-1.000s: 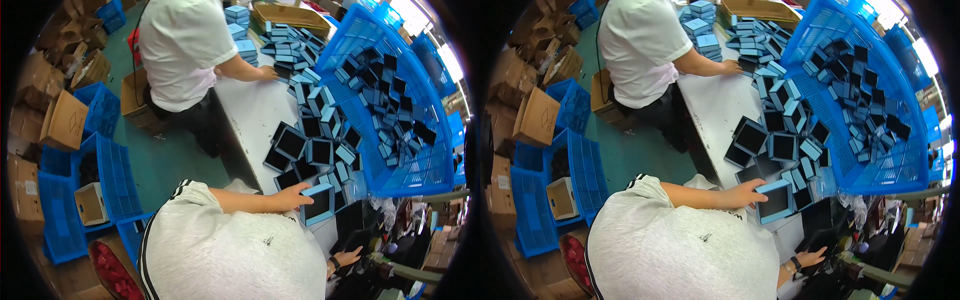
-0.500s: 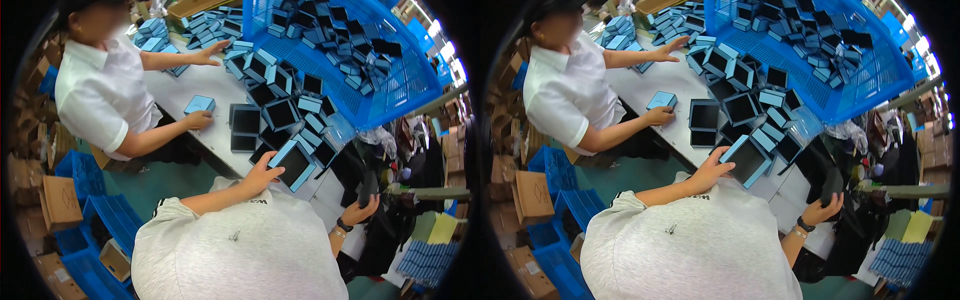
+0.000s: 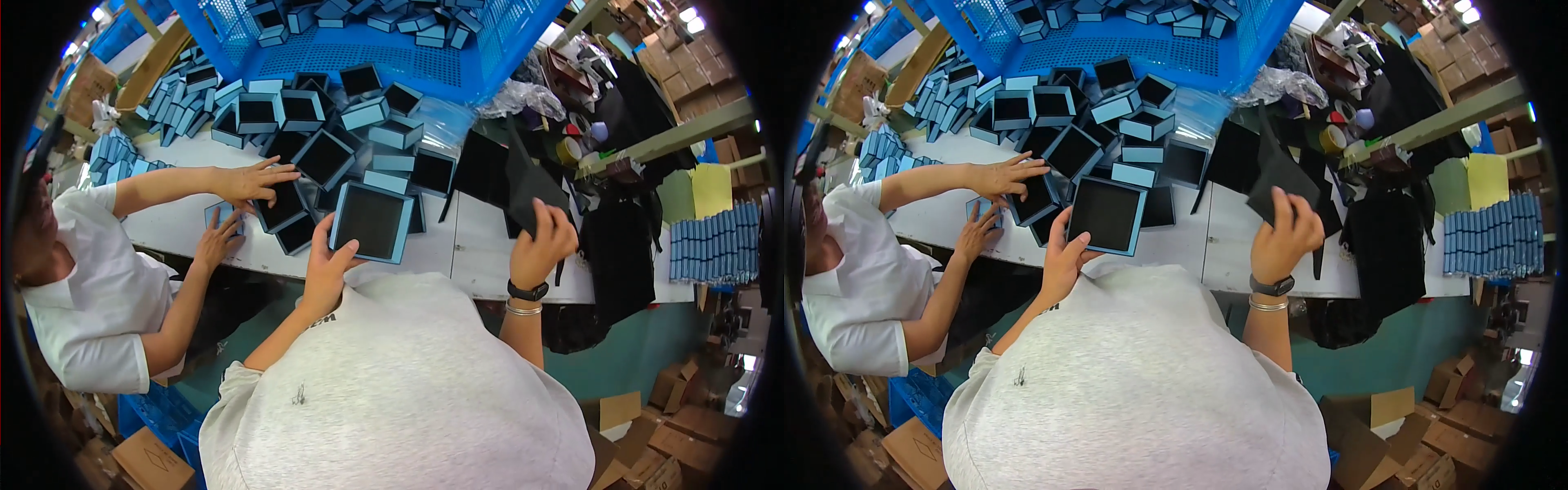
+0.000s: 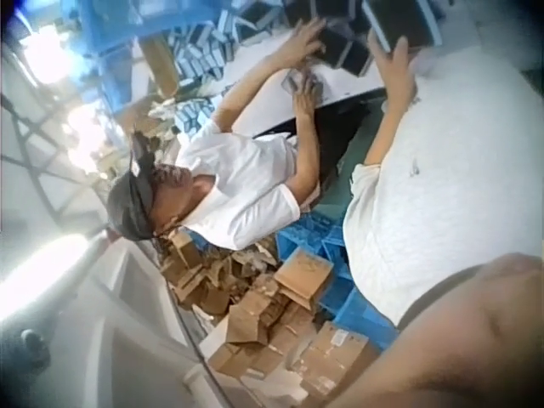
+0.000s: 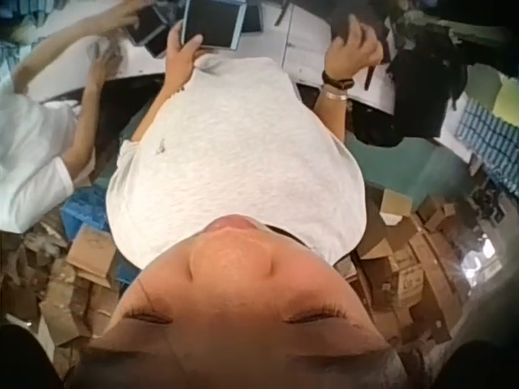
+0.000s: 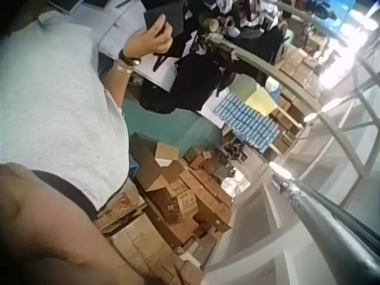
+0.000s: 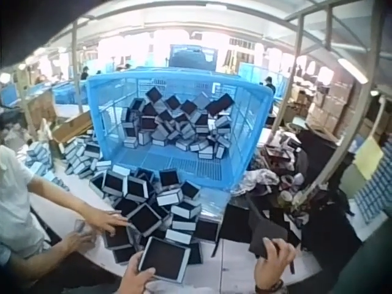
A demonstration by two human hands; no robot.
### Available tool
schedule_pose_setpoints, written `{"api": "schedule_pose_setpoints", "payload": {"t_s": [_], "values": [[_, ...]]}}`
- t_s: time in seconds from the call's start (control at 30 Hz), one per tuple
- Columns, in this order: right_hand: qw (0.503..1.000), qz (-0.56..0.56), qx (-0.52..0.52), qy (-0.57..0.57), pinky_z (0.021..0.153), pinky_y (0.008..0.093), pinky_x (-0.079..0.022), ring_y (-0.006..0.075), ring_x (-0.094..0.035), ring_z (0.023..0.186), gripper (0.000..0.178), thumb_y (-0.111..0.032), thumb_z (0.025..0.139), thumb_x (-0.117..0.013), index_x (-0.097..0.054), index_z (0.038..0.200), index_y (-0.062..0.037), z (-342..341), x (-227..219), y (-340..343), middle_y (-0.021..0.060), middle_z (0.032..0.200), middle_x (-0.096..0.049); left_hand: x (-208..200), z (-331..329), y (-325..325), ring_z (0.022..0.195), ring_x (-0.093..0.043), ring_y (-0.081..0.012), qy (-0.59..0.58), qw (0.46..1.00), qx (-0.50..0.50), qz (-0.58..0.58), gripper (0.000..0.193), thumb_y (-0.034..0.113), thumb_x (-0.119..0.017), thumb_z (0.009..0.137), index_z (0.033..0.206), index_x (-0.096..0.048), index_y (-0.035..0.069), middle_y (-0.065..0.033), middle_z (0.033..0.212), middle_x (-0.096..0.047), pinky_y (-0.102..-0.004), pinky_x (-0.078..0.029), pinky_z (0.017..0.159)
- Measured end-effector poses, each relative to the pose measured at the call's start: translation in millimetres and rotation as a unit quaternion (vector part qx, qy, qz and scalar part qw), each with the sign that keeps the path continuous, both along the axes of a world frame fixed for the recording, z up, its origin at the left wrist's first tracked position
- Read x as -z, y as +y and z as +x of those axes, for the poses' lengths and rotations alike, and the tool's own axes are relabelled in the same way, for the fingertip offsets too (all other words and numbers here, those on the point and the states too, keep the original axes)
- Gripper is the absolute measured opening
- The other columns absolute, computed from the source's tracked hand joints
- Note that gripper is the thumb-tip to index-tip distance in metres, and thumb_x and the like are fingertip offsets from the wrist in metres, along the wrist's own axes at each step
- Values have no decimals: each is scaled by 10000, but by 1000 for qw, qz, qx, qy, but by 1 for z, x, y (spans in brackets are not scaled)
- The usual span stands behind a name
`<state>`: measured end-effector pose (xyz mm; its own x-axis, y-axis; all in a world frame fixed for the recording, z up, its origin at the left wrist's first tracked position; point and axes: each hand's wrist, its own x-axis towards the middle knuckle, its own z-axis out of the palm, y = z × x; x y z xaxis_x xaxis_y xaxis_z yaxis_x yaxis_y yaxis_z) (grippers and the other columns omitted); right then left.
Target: Assembling small jewelry boxes by placing lids onto the base boxes.
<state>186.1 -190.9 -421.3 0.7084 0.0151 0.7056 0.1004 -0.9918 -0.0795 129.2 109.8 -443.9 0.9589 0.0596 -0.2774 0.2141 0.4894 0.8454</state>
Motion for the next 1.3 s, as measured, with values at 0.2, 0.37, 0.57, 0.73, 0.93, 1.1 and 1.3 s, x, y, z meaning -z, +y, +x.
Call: {"api": "schedule_pose_setpoints", "payload": {"t_s": [0.2,0.37,0.57,0.73,0.93,1.1,1.3], "values": [[974,190,-97,70,911,355,-408,271,-543,1020,382,-7,768,-625,-549,1141,-39,9,-3,-4,108,1088,-591,3,1,-1,1045,-557,-228,-52,992,47,102,791,42,-594,844,1444,-83,119,-198,1306,-379,-312,-551,770],[843,471,-138,219,879,270,-433,151,-534,1007,451,-141,829,-685,-441,1177,9,10,20,-10,113,1077,-568,-14,17,-17,1055,-551,-251,-118,969,20,217,849,38,-595,842,1457,-26,179,-201,1340,-321,-325,-572,717],[880,438,-134,130,766,309,-425,178,-500,872,430,-42,715,-735,-495,1072,-49,-3,27,25,69,980,-520,-26,79,-65,1080,-539,-276,-177,977,-25,113,735,72,-584,856,1435,-144,178,-179,1314,-350,-359,-555,788],[962,138,-235,-7,793,393,-399,295,-482,889,401,61,591,-684,-550,936,-90,-13,32,28,76,938,-505,8,139,-113,1028,-507,-329,-313,865,-117,373,557,74,-615,810,1326,-426,168,-172,1190,-425,-366,-425,894],[957,204,-204,-25,811,391,-393,299,-480,909,413,73,658,-662,-487,1012,-50,-34,39,17,112,966,-481,44,137,-138,932,-580,-348,-304,799,180,486,528,57,-604,780,1256,-507,265,-164,1181,-452,-377,-496,782],[818,571,-60,30,892,252,-389,140,-486,993,356,-71,877,-608,-393,1155,-16,-31,50,2,70,1108,-486,87,108,-145,817,-620,-344,-358,697,311,537,526,79,-607,753,1224,-520,296,-150,1106,-486,-399,-522,687],[741,669,-51,10,885,246,-394,130,-484,976,358,-71,864,-626,-406,1144,-30,-26,57,-6,58,1065,-489,79,106,-138,878,-617,-321,-335,620,395,589,535,74,-583,785,1247,-492,326,-145,1143,-477,-374,-528,704]]}}
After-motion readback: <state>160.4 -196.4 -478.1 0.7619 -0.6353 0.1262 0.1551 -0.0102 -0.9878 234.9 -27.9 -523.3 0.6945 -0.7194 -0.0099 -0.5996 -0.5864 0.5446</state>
